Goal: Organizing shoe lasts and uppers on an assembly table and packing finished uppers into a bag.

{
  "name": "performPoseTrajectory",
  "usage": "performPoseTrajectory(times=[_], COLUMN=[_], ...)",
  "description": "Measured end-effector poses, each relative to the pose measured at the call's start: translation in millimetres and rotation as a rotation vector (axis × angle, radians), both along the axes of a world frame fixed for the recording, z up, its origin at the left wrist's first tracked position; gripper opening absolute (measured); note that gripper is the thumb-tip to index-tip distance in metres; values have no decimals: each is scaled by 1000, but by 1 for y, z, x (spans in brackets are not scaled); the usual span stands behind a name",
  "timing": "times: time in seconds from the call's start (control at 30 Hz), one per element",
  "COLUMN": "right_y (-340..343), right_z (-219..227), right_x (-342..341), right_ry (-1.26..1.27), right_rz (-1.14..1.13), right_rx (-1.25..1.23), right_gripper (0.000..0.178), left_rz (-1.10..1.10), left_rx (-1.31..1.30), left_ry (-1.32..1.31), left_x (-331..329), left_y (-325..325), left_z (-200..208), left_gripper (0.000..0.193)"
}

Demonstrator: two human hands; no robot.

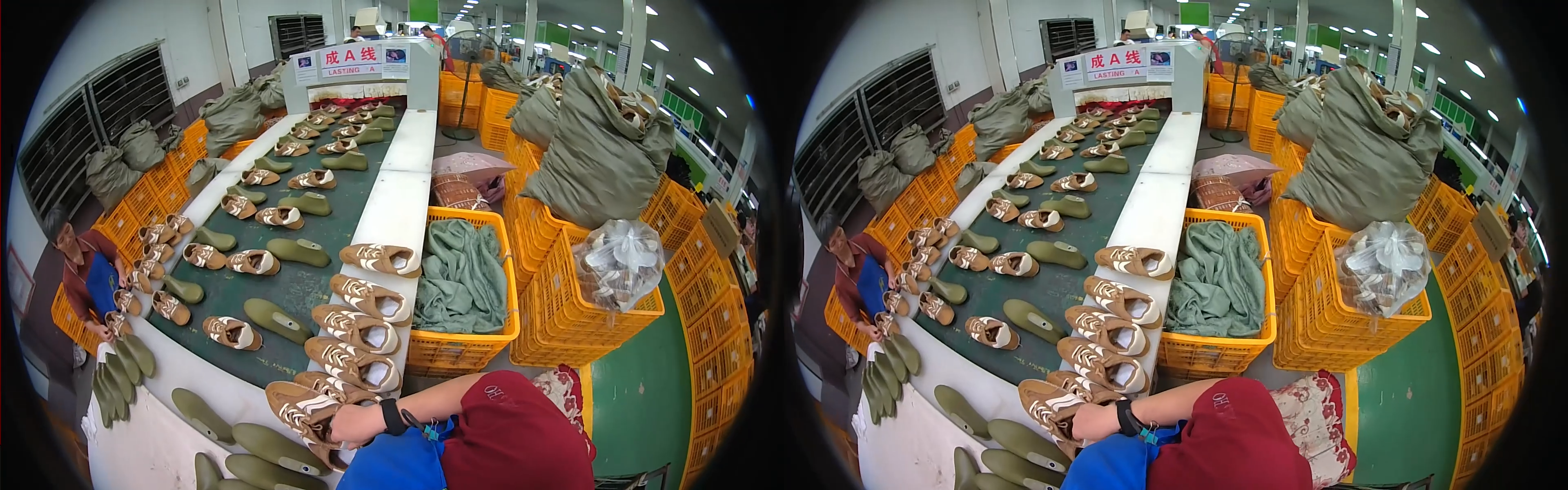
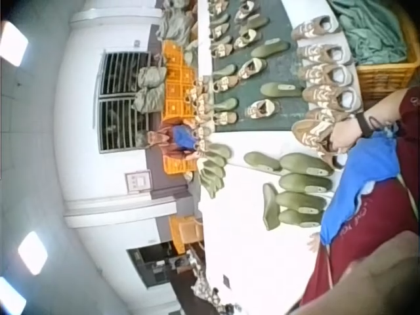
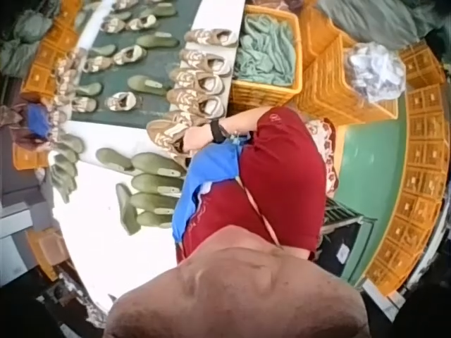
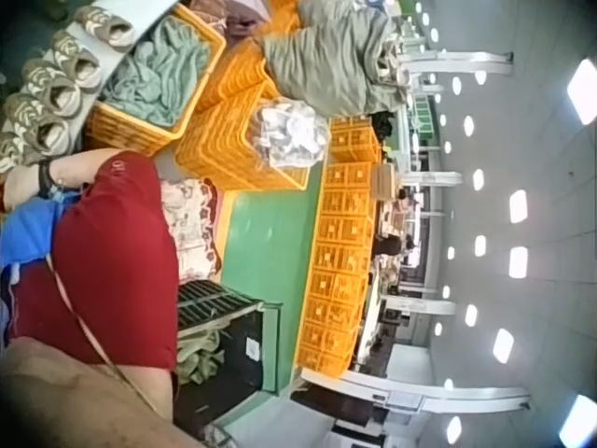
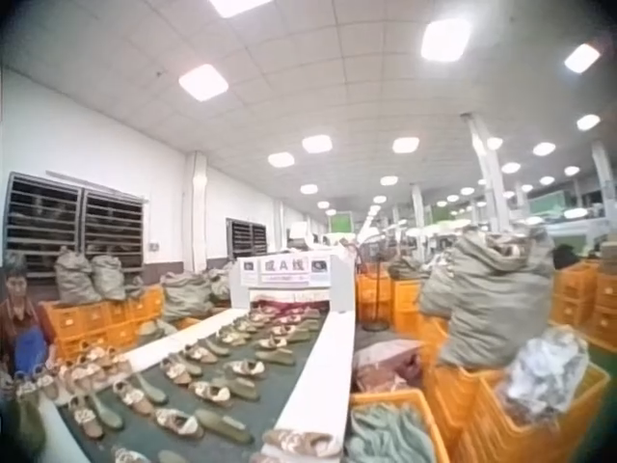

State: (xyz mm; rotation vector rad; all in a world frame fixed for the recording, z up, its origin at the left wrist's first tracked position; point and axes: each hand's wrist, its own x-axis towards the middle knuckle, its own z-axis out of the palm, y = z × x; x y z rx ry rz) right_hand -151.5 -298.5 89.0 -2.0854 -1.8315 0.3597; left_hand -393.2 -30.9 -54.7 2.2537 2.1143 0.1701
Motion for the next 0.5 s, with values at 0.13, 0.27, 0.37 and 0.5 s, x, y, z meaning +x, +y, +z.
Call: performPoseTrajectory(times=[0.13,0.27,0.37,0.5], right_y=[3,7,10,11], right_z=[-10,-10,-7,-1], right_x=[1,3,3,6], right_ry=[43,23,21,36], right_rz=[-96,-142,-119,-113], right_rx=[93,-69,-36,-66], right_gripper=[23,17,25,28], left_rz=[-35,-49,-62,-79], left_rx=[26,32,35,26], left_ry=[12,0,-3,0], left_x=[8,14,19,26], left_y=[3,5,4,4], left_z=[-3,-4,-5,-7], left_gripper=[65,64,63,62])
